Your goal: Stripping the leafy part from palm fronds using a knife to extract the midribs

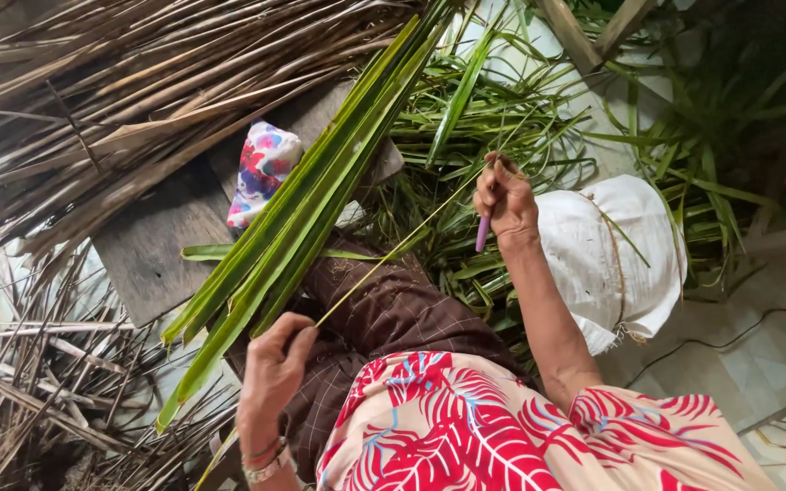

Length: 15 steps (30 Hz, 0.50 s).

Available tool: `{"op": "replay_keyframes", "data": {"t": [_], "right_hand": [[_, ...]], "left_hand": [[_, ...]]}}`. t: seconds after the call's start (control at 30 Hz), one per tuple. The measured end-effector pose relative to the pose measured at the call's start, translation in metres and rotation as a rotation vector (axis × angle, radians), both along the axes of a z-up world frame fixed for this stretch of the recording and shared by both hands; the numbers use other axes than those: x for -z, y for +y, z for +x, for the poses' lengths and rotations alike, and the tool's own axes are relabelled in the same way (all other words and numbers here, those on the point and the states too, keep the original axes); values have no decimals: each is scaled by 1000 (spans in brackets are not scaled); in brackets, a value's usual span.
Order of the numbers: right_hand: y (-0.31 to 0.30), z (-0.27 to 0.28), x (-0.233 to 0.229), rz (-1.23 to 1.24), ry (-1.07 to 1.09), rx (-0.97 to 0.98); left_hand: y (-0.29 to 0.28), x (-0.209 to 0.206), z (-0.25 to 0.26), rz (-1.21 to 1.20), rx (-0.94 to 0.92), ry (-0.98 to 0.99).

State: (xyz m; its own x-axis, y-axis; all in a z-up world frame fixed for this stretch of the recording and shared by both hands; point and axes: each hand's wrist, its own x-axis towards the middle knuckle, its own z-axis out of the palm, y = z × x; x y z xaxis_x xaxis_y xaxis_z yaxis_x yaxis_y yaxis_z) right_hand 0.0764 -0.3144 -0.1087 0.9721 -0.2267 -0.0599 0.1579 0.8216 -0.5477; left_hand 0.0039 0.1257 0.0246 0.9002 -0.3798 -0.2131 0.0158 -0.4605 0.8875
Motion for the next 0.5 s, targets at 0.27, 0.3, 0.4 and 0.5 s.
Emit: {"op": "replay_keyframes", "data": {"t": [0.27, 0.3, 0.4, 0.5], "right_hand": [[-33, 2, 7, -21, 72, 51], [-43, 9, 16, -21, 75, 47], [-60, 16, 30, -10, 80, 16], [-77, 25, 33, -17, 203, 83]], "left_hand": [[69, -16, -9, 80, -169, 9], [74, -17, -9, 80, -173, 13], [91, -24, -19, 150, -323, -44], [109, -31, -26, 81, -368, -55]]}}
